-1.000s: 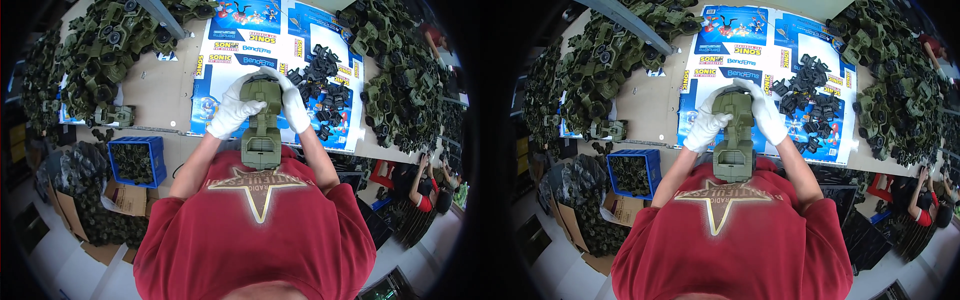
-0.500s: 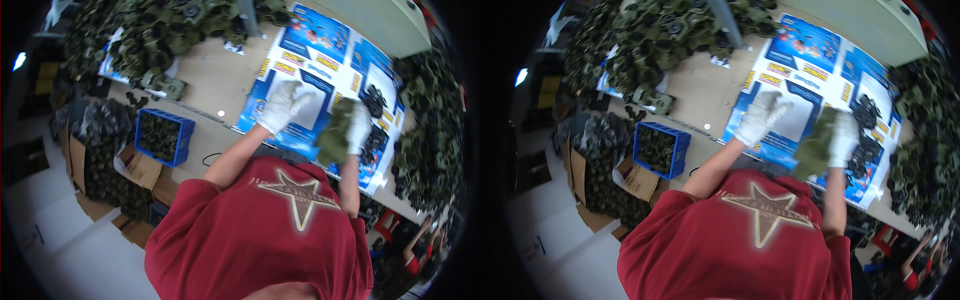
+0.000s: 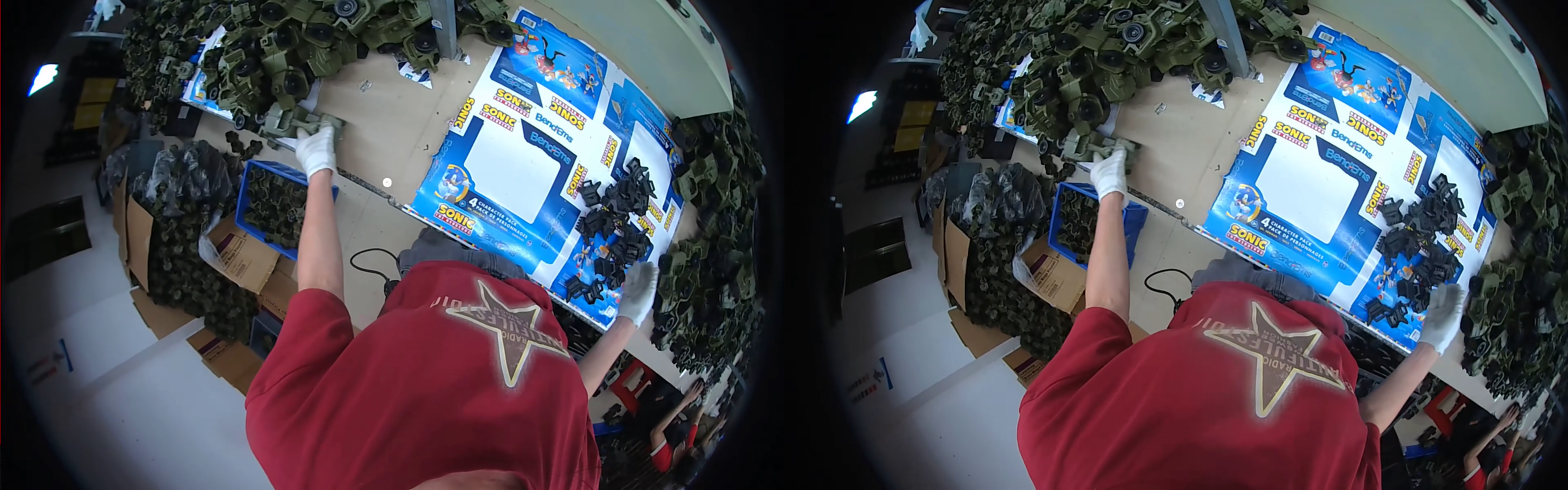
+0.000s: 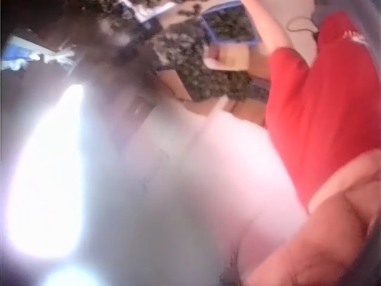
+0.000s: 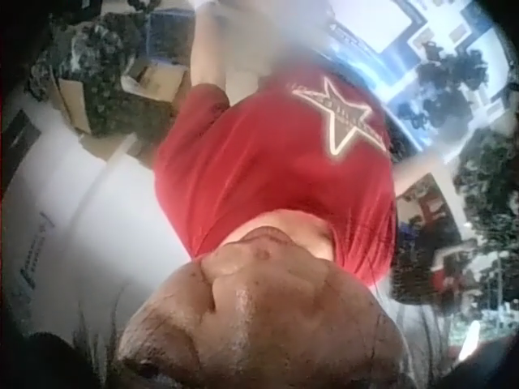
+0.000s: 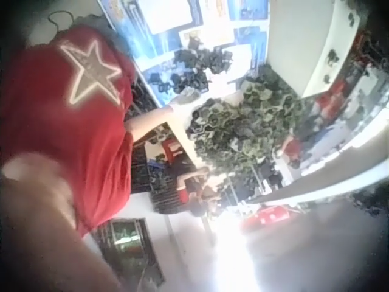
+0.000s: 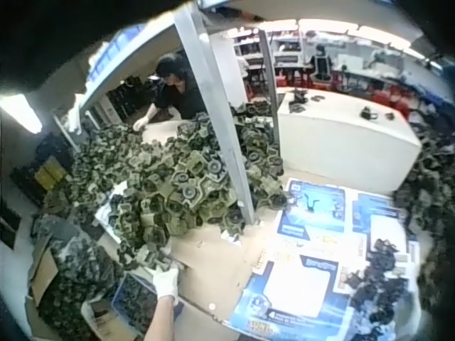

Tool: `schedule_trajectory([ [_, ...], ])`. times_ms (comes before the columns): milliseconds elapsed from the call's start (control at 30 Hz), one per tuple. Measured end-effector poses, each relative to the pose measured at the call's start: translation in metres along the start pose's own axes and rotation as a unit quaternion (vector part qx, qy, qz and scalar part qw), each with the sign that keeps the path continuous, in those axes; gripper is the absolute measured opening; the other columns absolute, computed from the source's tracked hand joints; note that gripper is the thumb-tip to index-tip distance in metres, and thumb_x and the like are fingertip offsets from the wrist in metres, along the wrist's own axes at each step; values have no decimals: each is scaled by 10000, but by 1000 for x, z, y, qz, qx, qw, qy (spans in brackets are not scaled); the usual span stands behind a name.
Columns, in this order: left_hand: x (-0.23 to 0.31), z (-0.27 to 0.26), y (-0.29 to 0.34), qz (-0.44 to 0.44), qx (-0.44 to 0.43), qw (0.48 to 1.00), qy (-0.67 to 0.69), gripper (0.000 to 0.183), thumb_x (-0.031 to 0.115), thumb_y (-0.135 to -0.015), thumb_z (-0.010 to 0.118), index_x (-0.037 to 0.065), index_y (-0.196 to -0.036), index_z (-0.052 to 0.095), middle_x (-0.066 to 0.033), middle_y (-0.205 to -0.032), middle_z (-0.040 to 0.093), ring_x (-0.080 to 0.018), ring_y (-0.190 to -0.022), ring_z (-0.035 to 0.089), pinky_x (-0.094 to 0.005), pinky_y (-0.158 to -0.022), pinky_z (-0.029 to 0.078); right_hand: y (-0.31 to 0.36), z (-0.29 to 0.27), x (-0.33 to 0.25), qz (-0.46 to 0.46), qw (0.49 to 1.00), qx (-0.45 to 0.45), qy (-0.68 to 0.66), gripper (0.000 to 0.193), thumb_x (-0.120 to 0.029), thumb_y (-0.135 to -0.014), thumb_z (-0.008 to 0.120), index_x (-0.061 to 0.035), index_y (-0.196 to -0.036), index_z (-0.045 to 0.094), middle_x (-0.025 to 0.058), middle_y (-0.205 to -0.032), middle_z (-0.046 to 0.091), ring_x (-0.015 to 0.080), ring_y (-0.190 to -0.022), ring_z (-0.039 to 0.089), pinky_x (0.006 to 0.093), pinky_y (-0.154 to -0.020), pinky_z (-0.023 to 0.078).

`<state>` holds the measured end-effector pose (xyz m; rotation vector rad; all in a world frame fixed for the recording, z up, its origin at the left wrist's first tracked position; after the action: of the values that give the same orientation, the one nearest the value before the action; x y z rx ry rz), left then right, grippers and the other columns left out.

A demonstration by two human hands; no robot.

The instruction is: Assembling the black chassis base into green toy truck bodies at an assembly station.

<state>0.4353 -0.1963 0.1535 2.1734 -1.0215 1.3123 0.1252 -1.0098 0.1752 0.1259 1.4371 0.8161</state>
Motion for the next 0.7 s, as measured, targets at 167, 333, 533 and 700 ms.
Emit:
schedule_trajectory([
  [167,88,58,109,-33,-184,982,23,420,232,-854,711,-60,-1143,624,-135,-1048,683,-205,-908,629,-325,-868,483,42,32,38,-12,993,-62,104,442,-351,-984,578,-27,-1285,581,91,-1211,630,242,-1112,586,381,-952,453],
  [333,164,-24,92,234,158,959,24,270,259,-936,632,-4,-1003,633,-116,-922,672,-210,-871,642,-332,-833,490,85,53,6,-147,910,-7,387,424,-348,-974,597,-31,-1253,629,59,-1120,668,114,-926,607,270,-777,473],
  [533,120,-91,-75,-146,76,926,341,922,747,-843,505,77,-1467,395,-146,-1477,426,-279,-1282,472,-396,-1053,392,110,143,33,-199,871,-115,435,258,-168,-964,609,10,-1137,678,73,-1080,692,121,-937,613,265,-846,482],
  [700,31,-117,-154,-212,83,970,80,1136,873,-741,464,78,-1527,264,-137,-1511,388,-287,-1338,412,-436,-1103,314,194,322,80,-362,690,-385,495,162,-115,-866,669,-33,-1005,674,157,-1119,672,296,-973,669,359,-825,547],
])
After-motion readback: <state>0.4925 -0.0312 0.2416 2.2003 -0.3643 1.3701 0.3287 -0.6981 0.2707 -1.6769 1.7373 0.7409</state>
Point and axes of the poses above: each hand's wrist, its own y-axis away from the middle knuckle, its own z-axis out of the palm, x = y × z, the point moved 6 cm from there along -y, towards the middle knuckle
